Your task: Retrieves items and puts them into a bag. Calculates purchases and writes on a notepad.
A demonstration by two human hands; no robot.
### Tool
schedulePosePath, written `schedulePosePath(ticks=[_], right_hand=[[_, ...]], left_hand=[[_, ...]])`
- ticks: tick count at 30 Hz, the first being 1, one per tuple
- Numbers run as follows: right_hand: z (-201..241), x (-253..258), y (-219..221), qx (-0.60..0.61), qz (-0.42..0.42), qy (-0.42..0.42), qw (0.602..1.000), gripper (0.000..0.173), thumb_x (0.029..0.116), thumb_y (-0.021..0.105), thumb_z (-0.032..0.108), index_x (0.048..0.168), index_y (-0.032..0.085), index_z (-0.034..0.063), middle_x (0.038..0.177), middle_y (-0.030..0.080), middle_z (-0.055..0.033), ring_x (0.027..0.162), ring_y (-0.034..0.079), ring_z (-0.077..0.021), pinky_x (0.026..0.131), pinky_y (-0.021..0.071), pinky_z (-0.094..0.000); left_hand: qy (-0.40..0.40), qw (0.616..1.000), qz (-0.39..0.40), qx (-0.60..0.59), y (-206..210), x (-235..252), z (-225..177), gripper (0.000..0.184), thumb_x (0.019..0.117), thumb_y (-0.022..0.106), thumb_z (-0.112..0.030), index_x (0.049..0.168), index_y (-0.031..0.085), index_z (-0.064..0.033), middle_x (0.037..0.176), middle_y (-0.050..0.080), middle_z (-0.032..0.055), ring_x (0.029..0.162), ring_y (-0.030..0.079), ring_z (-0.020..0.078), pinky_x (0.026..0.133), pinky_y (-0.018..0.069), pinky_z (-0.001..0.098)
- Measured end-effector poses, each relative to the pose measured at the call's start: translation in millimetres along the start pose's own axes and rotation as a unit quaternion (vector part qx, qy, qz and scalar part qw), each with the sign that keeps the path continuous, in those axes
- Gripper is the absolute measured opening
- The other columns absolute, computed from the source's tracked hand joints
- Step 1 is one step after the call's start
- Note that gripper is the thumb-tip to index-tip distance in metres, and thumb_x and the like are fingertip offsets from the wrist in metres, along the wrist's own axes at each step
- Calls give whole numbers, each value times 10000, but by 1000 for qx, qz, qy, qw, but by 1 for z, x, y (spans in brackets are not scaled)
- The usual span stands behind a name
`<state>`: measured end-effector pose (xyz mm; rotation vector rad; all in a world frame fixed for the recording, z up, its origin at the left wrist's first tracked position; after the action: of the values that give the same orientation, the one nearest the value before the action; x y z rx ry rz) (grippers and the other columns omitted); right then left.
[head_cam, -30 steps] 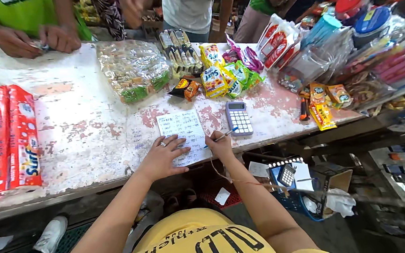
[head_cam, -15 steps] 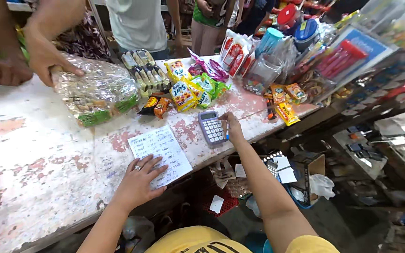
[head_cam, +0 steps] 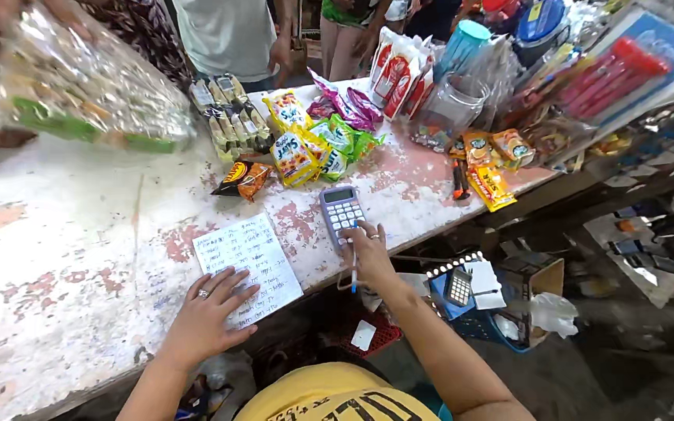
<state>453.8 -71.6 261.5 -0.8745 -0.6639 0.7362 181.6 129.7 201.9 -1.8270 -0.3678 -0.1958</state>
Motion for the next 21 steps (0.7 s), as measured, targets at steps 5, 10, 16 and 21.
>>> schedulePosePath(ticks=[5,10,16,21], right_hand=[[-29,3,-12,28,-57,-5,998,287,1016,566,175,1225,681,15,1223,701,-150,1314,547,-423,1171,261,-691],[-13,-24,-6,32,-74,-44,996,269,974,573,175,1140,717,19,1102,749,-117,1248,613,-404,1152,267,-716],[-12,29,-9,8,-3,15,1000,281,948,636,118,1205,673,10,1182,702,-167,1270,574,-412,1159,324,-639],[-38,27,-20,21,-51,30,998,288,943,616,107,1201,667,-13,1207,684,-191,1229,581,-426,1120,372,-623]], left_hand=[[-56,997,-29,-39,-4,-4,7,812,912,305,-822,1414,604,-258,1500,549,111,1451,424,351,1167,263,620],[-109,990,-61,-73,-8,-2,13,809,947,290,-784,1385,627,-193,1484,551,162,1454,393,420,1156,269,640],[-108,988,-72,-84,-8,-3,17,769,942,376,-759,1362,648,-175,1481,551,167,1450,390,433,1166,286,620],[-100,988,-74,-87,-7,-4,15,746,943,412,-739,1364,645,-169,1480,548,177,1447,394,433,1167,303,601]])
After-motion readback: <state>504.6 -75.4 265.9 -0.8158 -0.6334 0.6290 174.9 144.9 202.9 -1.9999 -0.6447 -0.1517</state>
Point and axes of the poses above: each hand's wrist, its own x-axis towards the middle knuckle, its own y-axis out of the palm, z = x × y, the point moved 4 cm from there along x, towards the middle knuckle
